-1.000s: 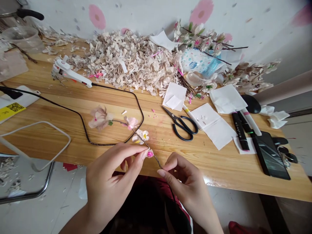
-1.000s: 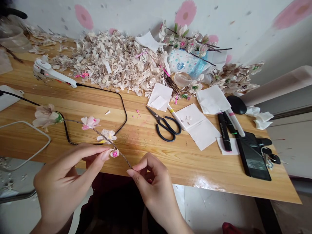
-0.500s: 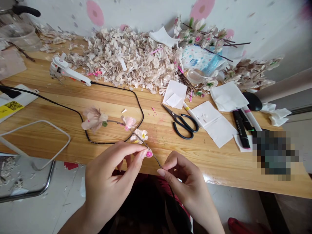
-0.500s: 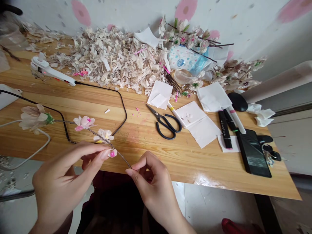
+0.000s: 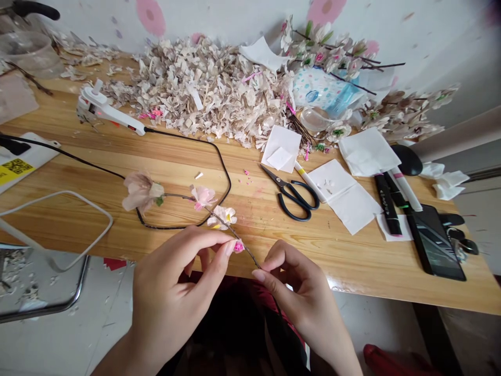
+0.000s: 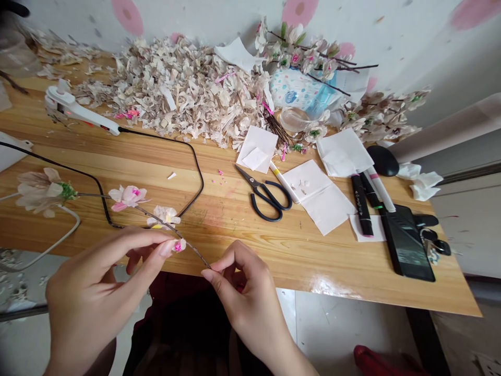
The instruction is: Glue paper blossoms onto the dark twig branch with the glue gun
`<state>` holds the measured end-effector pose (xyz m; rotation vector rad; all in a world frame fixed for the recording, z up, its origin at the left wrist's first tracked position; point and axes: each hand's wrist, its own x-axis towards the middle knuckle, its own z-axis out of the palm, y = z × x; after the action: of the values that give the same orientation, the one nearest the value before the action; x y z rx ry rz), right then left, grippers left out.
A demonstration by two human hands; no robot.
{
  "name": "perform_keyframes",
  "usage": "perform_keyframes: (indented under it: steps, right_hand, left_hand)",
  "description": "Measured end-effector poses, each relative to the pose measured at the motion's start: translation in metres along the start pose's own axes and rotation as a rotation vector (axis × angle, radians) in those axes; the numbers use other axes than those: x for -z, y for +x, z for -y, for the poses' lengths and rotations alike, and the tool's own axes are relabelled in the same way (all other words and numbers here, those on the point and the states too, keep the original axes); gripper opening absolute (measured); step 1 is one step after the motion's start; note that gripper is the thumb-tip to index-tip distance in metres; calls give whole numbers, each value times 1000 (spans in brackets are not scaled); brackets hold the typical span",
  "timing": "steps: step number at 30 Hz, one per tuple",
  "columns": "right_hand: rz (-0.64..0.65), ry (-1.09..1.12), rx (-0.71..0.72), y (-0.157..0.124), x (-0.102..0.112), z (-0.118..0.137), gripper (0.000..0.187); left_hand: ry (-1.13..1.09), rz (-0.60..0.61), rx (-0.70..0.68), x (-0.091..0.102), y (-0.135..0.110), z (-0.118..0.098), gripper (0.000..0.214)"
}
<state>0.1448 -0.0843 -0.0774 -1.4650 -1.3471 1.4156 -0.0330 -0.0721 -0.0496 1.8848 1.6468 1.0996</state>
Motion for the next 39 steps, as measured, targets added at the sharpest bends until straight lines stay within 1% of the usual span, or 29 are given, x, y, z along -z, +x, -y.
perform_keyframes:
  steps: [6,15,21,28,31,34,35,36,39]
  right_hand:
    - [-3,-13,17,-2,1,-1,21]
    - [6,-59,-9,-4,0,-1,21]
    - [-7,-80,-11,-6,1,0,20]
    - [-12,-73,-6,-5,1,-1,17]
    - [-15,9,-14,-3,-1,-1,19]
    - [-1,209,-51,0,-2,-1,21]
    - [20,290,-78,1,-3,-1,23]
    - [49,365,-108,1,-4,-1,24]
    - [146,515,-170,5,-10,-2,28]
  left_hand:
    - [8,8,5,1,0,0,8]
    - [28,40,-15,3,0,1,9]
    - [54,52,-58,5,2,-1,8]
    - [61,48,-67,8,1,-1,9]
    - [42,-3,-34,9,-4,1,11]
    - [-1,-95,43,6,-10,5,11]
    - [-37,-85,76,3,-11,6,11]
    - [-87,-46,109,-1,-11,7,11]
    - [-309,151,184,-15,-9,7,12]
